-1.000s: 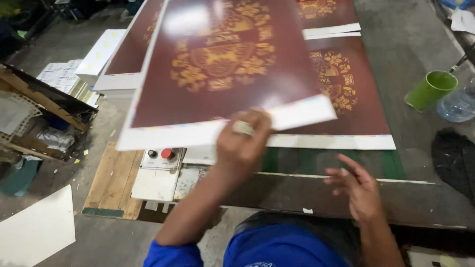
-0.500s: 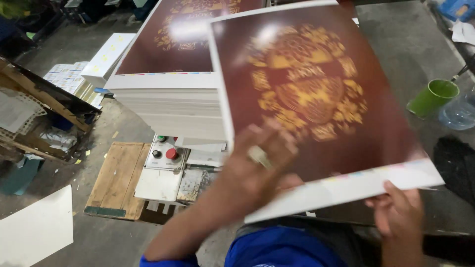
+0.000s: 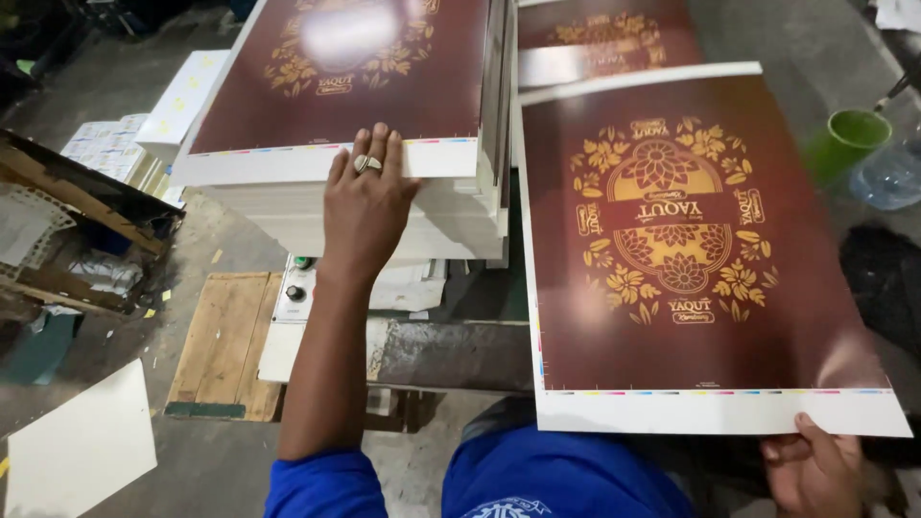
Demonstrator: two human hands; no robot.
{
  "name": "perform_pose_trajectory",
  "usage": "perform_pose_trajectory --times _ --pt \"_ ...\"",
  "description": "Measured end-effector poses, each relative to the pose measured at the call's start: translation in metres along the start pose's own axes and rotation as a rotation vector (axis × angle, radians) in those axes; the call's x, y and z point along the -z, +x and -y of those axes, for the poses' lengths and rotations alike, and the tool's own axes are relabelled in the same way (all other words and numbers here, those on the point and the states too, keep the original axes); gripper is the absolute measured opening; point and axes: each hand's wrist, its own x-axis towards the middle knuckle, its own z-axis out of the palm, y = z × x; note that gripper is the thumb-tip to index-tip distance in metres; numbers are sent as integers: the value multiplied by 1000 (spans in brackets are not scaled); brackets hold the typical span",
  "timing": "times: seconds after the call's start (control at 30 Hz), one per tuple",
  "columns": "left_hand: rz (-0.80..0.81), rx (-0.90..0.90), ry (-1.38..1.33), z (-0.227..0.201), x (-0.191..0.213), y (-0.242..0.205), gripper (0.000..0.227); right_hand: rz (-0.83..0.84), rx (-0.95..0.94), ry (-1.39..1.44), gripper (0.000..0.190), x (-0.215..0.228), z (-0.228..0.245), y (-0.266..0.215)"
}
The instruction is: The person repeatedly picks up printed sheets from a stack on the left and places them onto a growing pile on the right. The sheets feature a maroon and gold design with the text 'YAQOUT'. The person aligns the sheets as they stack them.
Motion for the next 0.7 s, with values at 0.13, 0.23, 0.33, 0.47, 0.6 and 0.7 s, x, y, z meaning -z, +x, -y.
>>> perform_pose_trajectory --times 0.13,0.23,0.33,0.47,0.6,0.7 --pt "-78 -31 -27 3 12 -10 29 -49 -9 -62 27 25 -20 -3" --pt "-113 104 -174 -7 27 -13 15 -130 -13 -186 26 -2 -12 -13" --pt "-233 57 -137 -11 26 -15 14 -165 -21 -271 31 -28 -12 -11" --pt "-215 37 -128 -15 29 -17 17 -152 -52 -336 33 -32 -26 -4" --pt "-204 22 -134 -16 29 -18 19 -136 -101 -388 37 -41 -36 24" --pt "-203 8 -119 -18 32 -17 22 -98 -109 -421 38 -68 -25 52"
